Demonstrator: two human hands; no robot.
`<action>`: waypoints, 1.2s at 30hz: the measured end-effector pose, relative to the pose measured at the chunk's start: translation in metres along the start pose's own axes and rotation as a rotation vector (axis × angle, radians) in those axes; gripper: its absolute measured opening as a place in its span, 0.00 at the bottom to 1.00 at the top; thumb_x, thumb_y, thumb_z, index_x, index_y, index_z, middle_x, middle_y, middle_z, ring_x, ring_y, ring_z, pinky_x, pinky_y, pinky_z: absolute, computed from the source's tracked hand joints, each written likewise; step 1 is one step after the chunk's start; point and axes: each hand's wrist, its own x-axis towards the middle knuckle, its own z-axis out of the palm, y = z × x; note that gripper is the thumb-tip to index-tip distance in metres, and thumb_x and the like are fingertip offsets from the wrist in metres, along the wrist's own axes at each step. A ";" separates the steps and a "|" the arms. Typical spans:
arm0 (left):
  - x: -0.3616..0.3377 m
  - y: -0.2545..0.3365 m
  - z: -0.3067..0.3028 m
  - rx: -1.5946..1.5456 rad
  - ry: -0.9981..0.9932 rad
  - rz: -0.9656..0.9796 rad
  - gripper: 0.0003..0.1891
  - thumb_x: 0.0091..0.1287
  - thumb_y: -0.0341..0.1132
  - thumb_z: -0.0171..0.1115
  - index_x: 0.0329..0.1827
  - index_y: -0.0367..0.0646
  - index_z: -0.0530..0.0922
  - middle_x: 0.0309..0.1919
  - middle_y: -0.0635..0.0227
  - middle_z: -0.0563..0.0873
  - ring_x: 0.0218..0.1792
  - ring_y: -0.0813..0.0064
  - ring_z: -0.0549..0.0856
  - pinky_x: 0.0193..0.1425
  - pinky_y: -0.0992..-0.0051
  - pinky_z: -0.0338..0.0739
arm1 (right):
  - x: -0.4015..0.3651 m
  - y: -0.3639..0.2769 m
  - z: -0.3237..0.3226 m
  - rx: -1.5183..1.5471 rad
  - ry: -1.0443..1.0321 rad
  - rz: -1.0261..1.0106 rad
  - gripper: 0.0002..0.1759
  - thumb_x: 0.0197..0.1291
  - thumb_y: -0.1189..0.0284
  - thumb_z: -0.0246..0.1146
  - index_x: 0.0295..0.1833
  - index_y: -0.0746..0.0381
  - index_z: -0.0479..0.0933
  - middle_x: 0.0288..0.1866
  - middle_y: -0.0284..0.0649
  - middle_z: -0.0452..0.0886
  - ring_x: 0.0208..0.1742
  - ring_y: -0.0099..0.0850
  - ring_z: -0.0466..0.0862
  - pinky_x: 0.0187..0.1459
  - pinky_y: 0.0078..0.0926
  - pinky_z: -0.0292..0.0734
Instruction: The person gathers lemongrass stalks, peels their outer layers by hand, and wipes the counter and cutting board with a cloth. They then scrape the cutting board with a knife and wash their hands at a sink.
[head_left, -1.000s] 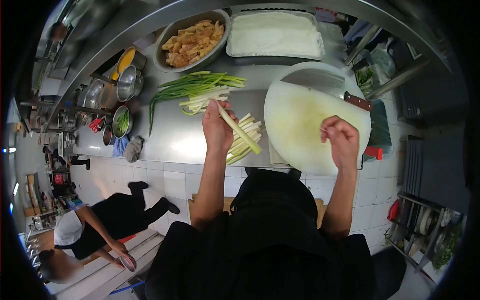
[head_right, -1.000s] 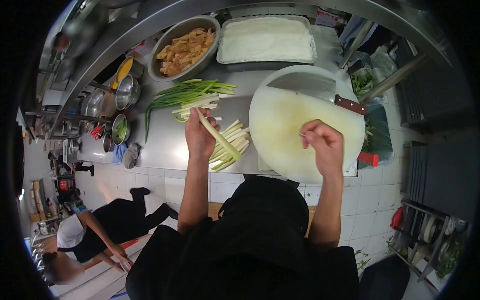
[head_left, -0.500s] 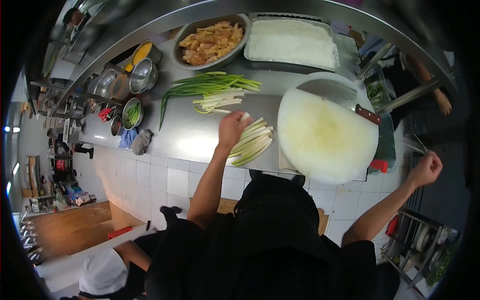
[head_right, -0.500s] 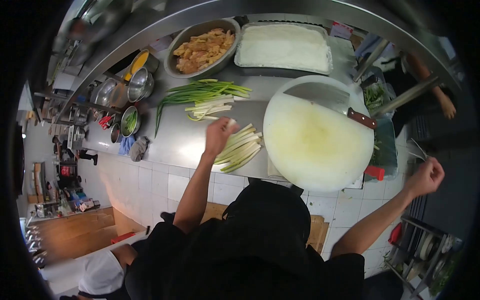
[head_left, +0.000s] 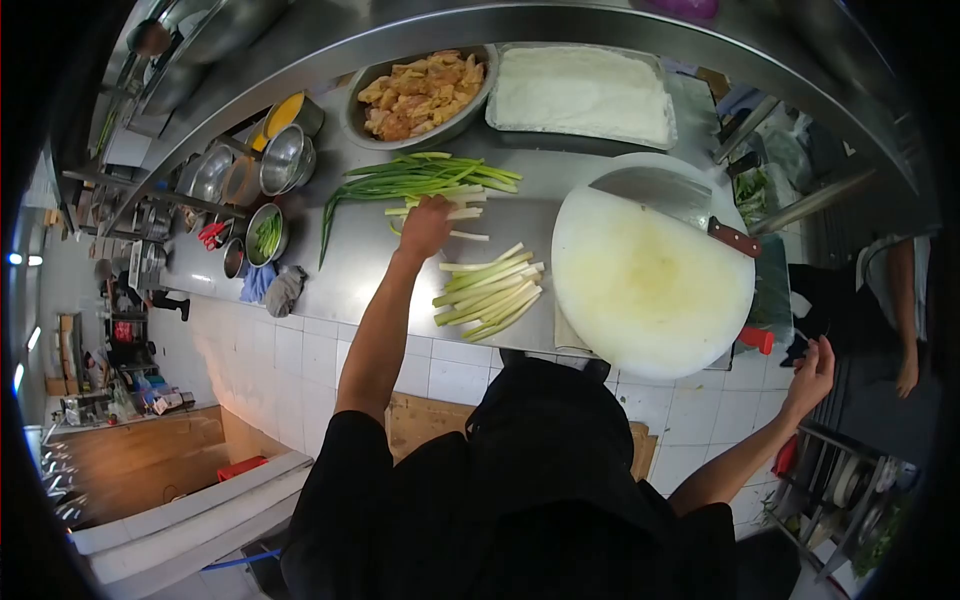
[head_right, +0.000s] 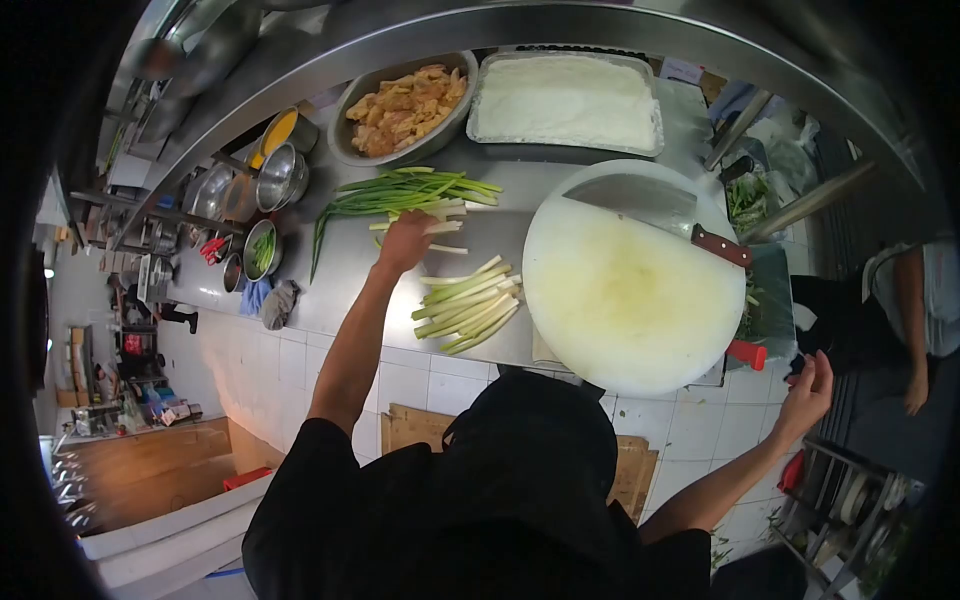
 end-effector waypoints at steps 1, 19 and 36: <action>0.002 0.004 0.000 0.001 -0.001 0.010 0.12 0.57 0.30 0.60 0.45 0.45 0.81 0.45 0.61 0.81 0.49 0.57 0.77 0.50 0.59 0.73 | -0.011 -0.010 0.003 0.123 0.017 -0.003 0.15 0.66 0.71 0.58 0.56 0.65 0.77 0.44 0.36 0.83 0.25 0.16 0.73 0.27 0.15 0.70; -0.004 -0.004 -0.071 -1.204 0.570 -0.376 0.11 0.70 0.30 0.56 0.52 0.35 0.74 0.42 0.67 0.85 0.41 0.81 0.82 0.46 0.79 0.75 | -0.110 -0.158 0.093 0.371 -0.335 -0.185 0.08 0.63 0.80 0.57 0.46 0.69 0.78 0.32 0.37 0.82 0.27 0.18 0.75 0.30 0.15 0.70; -0.056 0.204 -0.031 -1.929 0.245 -0.584 0.09 0.68 0.25 0.52 0.51 0.35 0.71 0.40 0.62 0.81 0.37 0.75 0.82 0.43 0.73 0.81 | -0.226 -0.196 0.202 0.502 -1.015 -0.106 0.15 0.55 0.78 0.66 0.48 0.65 0.72 0.28 0.35 0.77 0.28 0.20 0.76 0.31 0.20 0.73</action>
